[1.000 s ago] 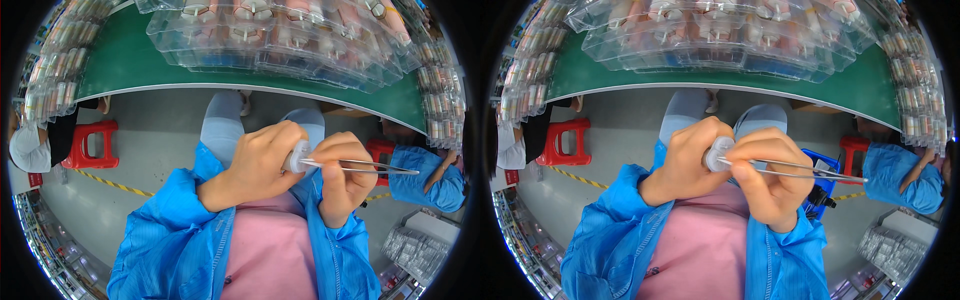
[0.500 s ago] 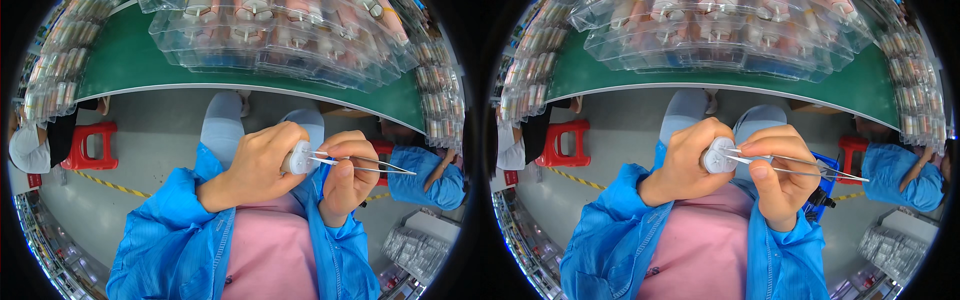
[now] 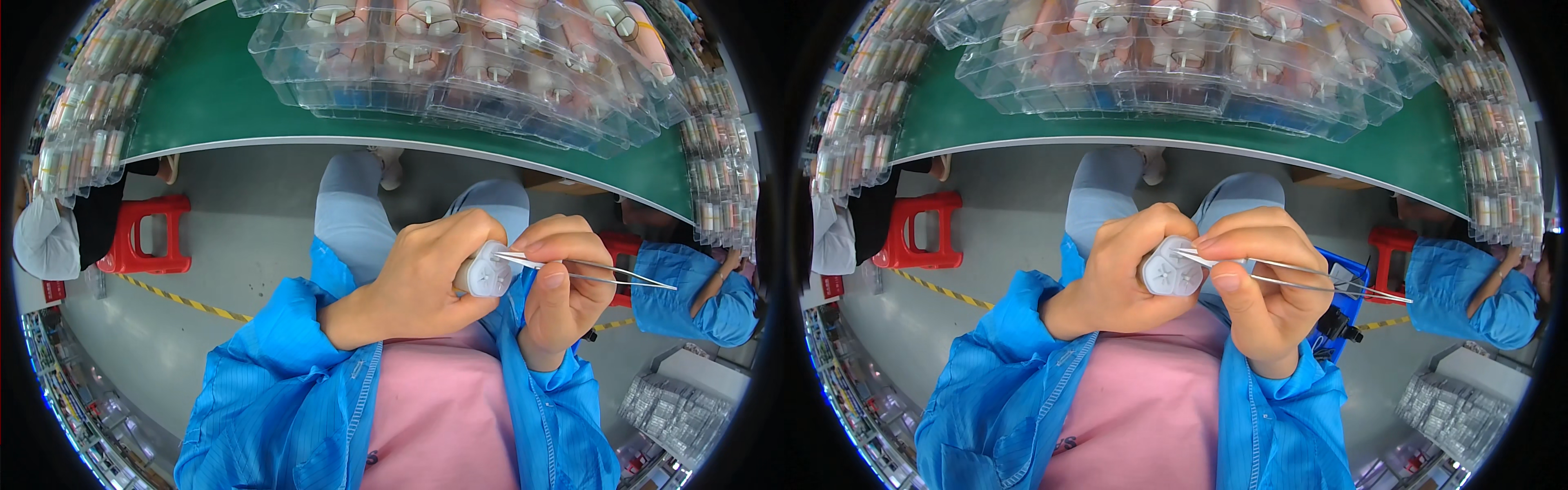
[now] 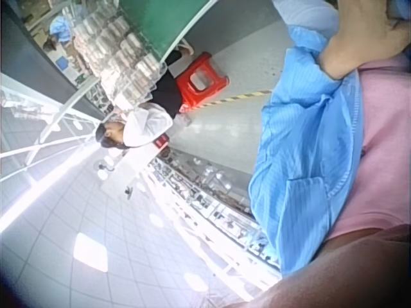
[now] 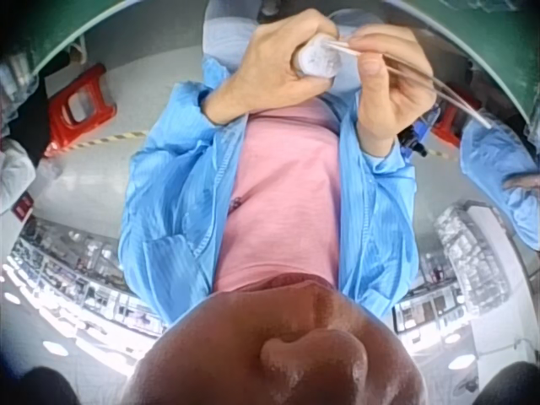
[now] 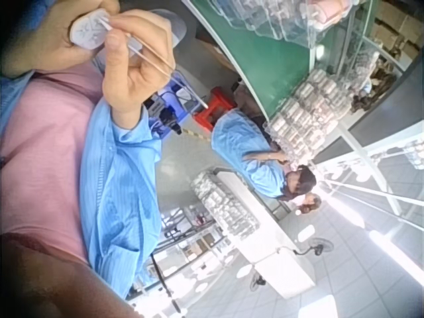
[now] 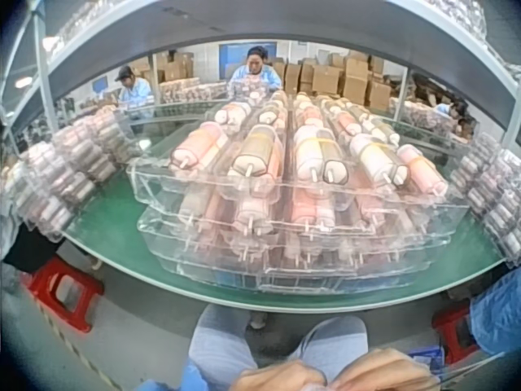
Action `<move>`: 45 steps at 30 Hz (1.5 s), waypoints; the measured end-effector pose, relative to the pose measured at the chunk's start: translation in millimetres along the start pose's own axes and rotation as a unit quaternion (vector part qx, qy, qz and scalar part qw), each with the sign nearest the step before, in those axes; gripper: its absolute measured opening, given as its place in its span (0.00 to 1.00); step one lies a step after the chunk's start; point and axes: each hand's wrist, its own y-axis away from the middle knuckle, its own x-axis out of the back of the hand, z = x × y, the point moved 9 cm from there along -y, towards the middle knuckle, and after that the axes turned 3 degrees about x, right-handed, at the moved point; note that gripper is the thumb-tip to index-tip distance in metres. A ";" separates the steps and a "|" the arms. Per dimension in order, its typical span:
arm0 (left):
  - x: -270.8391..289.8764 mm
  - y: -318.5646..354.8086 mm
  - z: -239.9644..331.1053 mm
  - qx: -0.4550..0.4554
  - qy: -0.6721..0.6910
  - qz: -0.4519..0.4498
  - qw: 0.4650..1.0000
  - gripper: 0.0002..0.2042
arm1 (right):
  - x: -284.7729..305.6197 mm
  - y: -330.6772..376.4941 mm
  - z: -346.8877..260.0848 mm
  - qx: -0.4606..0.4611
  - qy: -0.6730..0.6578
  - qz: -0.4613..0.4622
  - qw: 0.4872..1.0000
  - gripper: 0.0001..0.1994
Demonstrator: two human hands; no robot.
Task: Assembling small plastic products using tweezers in a factory production setting.
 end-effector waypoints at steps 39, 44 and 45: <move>1.9 1.4 4.2 -0.012 0.001 0.004 1.000 0.15 | -8.8 -6.2 -13.7 0.055 0.096 -0.048 0.993 0.05; 1.7 0.5 5.7 -0.018 -0.014 0.008 1.000 0.14 | -9.7 -8.4 -13.6 0.046 0.114 -0.063 0.990 0.05; 1.5 0.0 6.1 -0.022 -0.022 0.007 0.999 0.14 | -9.2 -8.6 -13.1 0.042 0.115 -0.062 0.991 0.05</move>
